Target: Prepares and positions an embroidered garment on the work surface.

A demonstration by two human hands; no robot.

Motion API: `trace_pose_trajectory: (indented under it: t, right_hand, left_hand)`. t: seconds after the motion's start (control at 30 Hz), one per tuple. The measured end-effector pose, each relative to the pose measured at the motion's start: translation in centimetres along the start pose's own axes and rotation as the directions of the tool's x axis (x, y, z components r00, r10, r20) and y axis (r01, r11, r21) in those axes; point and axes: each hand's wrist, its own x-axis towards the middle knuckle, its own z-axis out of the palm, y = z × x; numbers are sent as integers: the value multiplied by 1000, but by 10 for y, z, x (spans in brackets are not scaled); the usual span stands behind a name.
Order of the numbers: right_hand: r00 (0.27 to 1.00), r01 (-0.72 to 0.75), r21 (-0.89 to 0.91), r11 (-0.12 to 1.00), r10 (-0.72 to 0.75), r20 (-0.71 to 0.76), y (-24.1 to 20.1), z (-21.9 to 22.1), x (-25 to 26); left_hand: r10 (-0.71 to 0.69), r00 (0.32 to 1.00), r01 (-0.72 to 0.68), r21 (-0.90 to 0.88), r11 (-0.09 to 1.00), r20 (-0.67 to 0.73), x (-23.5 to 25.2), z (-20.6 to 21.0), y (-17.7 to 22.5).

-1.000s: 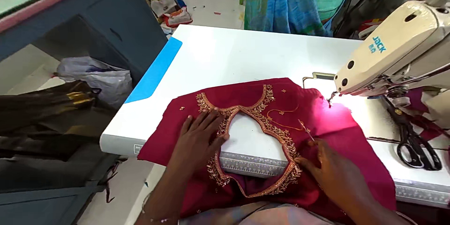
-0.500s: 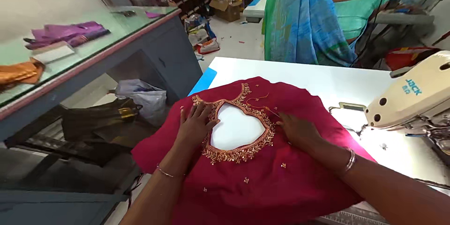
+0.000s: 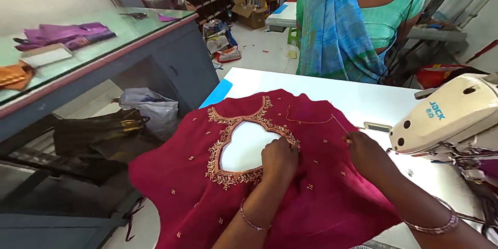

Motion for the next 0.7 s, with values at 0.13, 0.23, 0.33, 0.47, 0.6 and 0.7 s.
trace_pose_trajectory:
  t: [0.13, 0.23, 0.33, 0.47, 0.6, 0.7]
  right_hand:
    - [990, 108, 33, 994, -111, 86, -19, -20, -2]
    - [953, 255, 124, 959, -271, 138, -28, -24, 5]
    - [863, 459, 222, 860, -491, 119, -36, -18, 16]
    - [704, 569, 442, 694, -688, 174, -46, -3, 32]
    - [655, 451, 528, 720, -669, 352, -39, 32, 31]
    - [714, 466, 521, 715, -652, 255, -25, 47, 17]
  left_hand:
    - [-57, 998, 60, -110, 992, 34, -6, 7, -2]
    - [-40, 994, 52, -114, 992, 104, -19, 10, -7]
    - [22, 982, 12, -178, 984, 187, -36, 14, -15]
    - [82, 905, 120, -437, 891, 417, -55, 8, -33]
    - [43, 838, 343, -587, 733, 543, -76, 4, -50]
    - [38, 829, 362, -588, 723, 557, -91, 8, -55]
